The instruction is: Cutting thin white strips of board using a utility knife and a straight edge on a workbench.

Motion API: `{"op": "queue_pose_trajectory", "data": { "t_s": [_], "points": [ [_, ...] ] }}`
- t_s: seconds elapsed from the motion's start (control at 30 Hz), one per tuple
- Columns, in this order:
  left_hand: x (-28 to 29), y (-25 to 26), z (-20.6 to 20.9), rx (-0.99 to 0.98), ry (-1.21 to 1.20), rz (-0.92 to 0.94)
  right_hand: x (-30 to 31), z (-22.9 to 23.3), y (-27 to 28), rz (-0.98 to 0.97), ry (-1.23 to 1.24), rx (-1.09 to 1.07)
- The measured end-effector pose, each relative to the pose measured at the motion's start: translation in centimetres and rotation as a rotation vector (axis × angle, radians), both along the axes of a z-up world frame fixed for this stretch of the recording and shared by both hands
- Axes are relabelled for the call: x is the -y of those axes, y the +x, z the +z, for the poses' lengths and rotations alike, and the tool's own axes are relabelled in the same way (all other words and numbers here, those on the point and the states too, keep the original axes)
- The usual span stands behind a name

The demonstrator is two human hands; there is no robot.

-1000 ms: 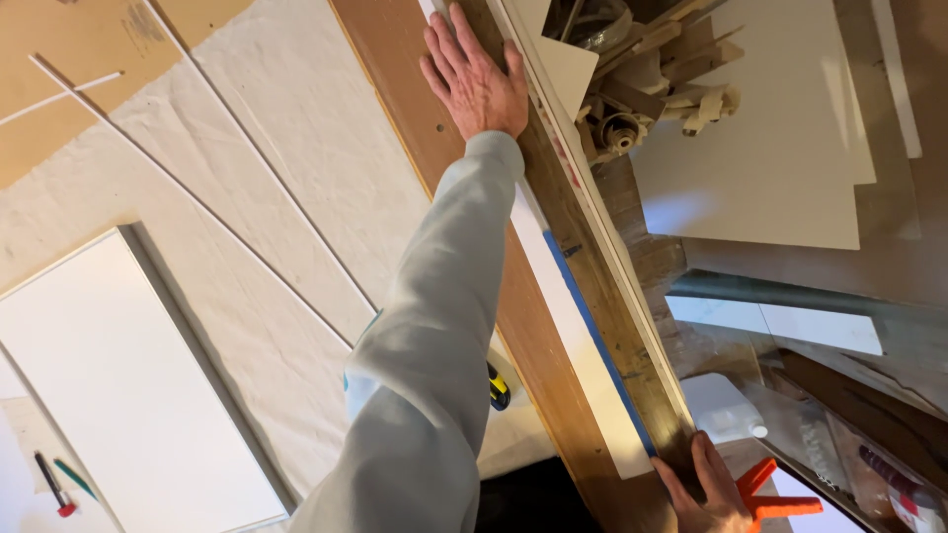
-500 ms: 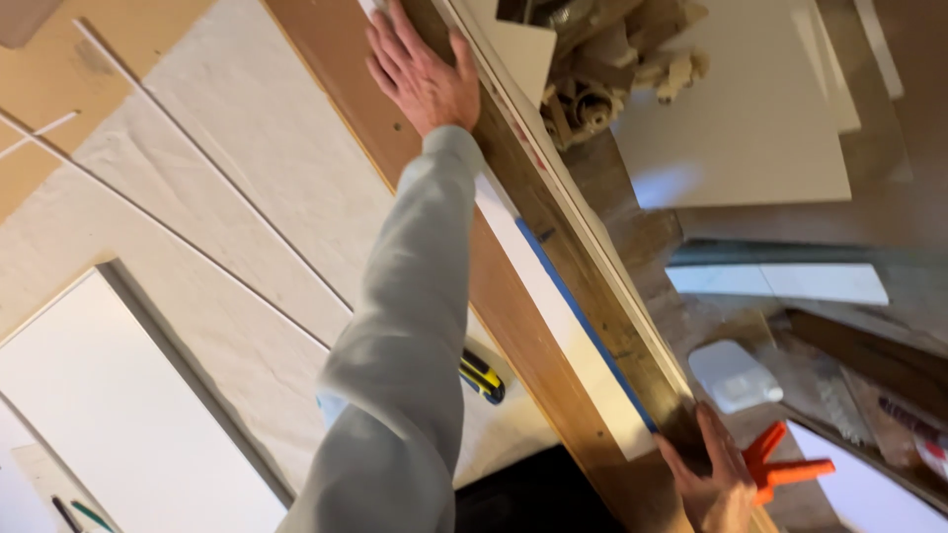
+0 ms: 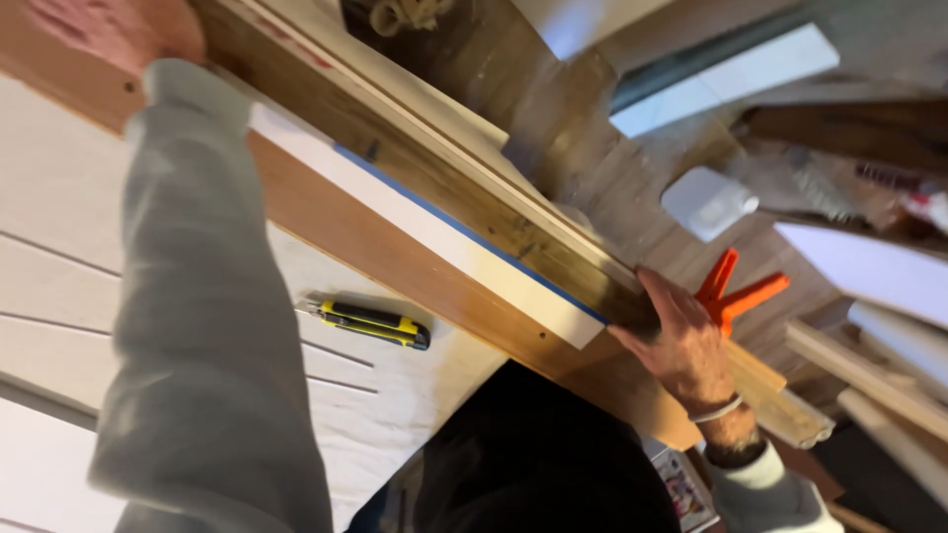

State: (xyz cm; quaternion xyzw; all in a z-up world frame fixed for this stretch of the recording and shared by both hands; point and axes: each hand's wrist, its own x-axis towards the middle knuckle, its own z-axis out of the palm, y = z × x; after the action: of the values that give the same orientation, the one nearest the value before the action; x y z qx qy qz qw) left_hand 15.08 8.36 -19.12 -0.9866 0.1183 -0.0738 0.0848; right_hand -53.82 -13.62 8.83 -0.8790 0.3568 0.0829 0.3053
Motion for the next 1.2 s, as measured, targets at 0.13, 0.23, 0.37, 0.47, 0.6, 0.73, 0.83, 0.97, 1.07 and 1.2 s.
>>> {"op": "queue_pose_trajectory", "data": {
  "t_s": [0.13, 0.23, 0.37, 0.47, 0.6, 0.73, 0.83, 0.97, 1.07, 1.2],
  "points": [
    [0.6, 0.8, -0.6, -0.029, 0.006, -0.064, 0.1, -0.3, -1.3, 0.01, -0.021, 0.062],
    [1.8, -1.8, 3.7, -0.255, -0.346, 0.194, -0.1, -0.3, -1.7, 0.008, -0.057, 0.046],
    [-1.7, 2.3, -1.2, -0.39, -1.032, -0.287, -0.3, -0.2, -1.8, -0.007, -0.063, 0.072],
    [-1.2, 2.6, -0.1, -0.224, -0.6, -0.274, -0.3, -0.3, -2.1, -0.007, -0.056, 0.065],
    [1.6, -1.7, 6.3, -0.038, -0.335, 0.053, -0.5, -0.6, -2.2, 0.008, -0.069, 0.056],
    [3.5, -2.9, 7.1, 0.053, -0.444, 0.051, -0.2, -0.2, -1.5, 0.004, -0.069, 0.055],
    [2.7, -2.6, 6.1, -0.108, -0.406, 0.19, -0.3, -0.1, -1.5, 0.011, -0.086, 0.022],
    [1.7, -0.7, 2.9, 0.078, -0.289, 0.084, -0.1, -0.2, -1.5, 0.021, -0.09, 0.053],
    [1.6, -0.7, 2.8, 0.064, -0.278, 0.123, -0.3, -0.2, -1.4, 0.007, -0.081, 0.053],
    [2.2, -1.3, 2.6, 0.039, -0.264, 0.122, -0.5, -0.3, -1.5, -0.013, -0.07, 0.056]
  ]
}}
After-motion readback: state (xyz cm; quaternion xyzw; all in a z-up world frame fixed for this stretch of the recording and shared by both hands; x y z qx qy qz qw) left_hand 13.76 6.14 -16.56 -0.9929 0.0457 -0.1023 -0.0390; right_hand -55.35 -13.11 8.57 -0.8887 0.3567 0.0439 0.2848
